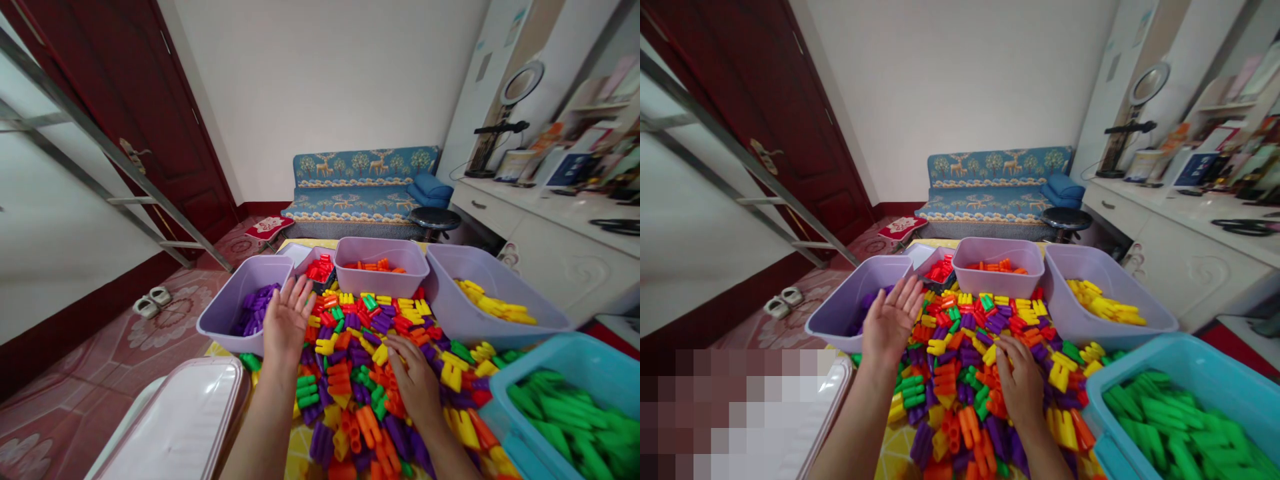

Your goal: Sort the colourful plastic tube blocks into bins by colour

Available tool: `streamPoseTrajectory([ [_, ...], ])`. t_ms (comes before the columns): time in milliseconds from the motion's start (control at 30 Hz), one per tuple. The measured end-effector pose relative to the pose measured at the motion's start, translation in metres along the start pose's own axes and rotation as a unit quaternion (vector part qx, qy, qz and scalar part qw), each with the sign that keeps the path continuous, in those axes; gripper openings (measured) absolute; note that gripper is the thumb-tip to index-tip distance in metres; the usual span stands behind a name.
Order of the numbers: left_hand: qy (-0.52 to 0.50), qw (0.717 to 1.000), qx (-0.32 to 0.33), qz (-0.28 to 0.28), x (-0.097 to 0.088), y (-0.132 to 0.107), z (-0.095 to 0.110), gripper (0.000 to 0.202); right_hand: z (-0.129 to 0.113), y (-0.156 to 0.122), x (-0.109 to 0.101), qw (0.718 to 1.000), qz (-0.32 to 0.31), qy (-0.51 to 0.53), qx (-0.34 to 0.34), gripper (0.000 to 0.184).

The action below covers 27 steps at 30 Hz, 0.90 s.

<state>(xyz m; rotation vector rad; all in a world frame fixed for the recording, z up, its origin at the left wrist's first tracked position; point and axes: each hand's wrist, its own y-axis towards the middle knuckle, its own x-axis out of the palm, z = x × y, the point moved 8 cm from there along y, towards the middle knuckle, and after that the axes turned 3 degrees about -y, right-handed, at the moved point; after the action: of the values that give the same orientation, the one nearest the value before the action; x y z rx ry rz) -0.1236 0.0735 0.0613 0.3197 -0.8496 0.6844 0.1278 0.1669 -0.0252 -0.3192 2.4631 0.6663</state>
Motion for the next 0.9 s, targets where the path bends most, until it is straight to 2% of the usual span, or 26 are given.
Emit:
streamPoseTrajectory([
  [67,0.188,0.982,0.013,-0.016,-0.009,0.006,-0.024,0.043,0.001,0.000,0.001,1.000,-0.001,-0.002,-0.001,0.032],
  [100,0.289,0.957,0.020,-0.034,-0.013,0.009,-0.037,0.040,0.002,0.000,0.001,1.000,0.000,-0.003,-0.001,0.032],
  [167,0.462,0.880,0.056,-0.092,-0.012,0.013,-0.060,0.035,0.003,0.000,0.001,1.000,0.001,-0.006,-0.001,0.031],
  [233,0.620,0.767,0.104,-0.133,-0.009,0.012,-0.077,0.039,0.003,0.000,0.001,1.000,0.001,-0.007,-0.004,0.031],
  [300,0.722,0.663,0.125,-0.154,-0.006,0.011,-0.089,0.053,0.002,0.000,0.001,1.000,-0.002,-0.007,-0.009,0.030],
  [333,0.752,0.627,0.123,-0.161,-0.005,0.011,-0.093,0.059,0.002,0.000,0.001,1.000,-0.002,-0.008,-0.011,0.030],
  [400,0.784,0.587,0.104,-0.172,-0.003,0.012,-0.097,0.066,0.001,0.000,0.001,1.000,-0.001,-0.008,-0.011,0.030],
  [467,0.797,0.570,0.086,-0.181,-0.001,0.014,-0.098,0.063,0.000,0.000,0.000,1.000,0.002,-0.009,-0.010,0.029],
  [567,0.800,0.558,0.090,-0.202,0.003,0.013,-0.097,0.047,-0.002,0.000,-0.001,1.000,0.004,-0.011,-0.007,0.029],
  [667,0.787,0.562,0.105,-0.231,0.006,0.008,-0.096,0.032,-0.003,0.001,-0.002,1.000,0.005,-0.010,-0.007,0.029],
  [800,0.747,0.605,0.101,-0.255,0.004,-0.001,-0.098,0.027,-0.005,0.001,-0.003,1.000,0.010,-0.009,-0.013,0.029],
  [900,0.709,0.658,0.100,-0.232,0.002,-0.007,-0.095,0.031,-0.006,0.001,-0.004,1.000,0.009,-0.013,-0.018,0.028],
])
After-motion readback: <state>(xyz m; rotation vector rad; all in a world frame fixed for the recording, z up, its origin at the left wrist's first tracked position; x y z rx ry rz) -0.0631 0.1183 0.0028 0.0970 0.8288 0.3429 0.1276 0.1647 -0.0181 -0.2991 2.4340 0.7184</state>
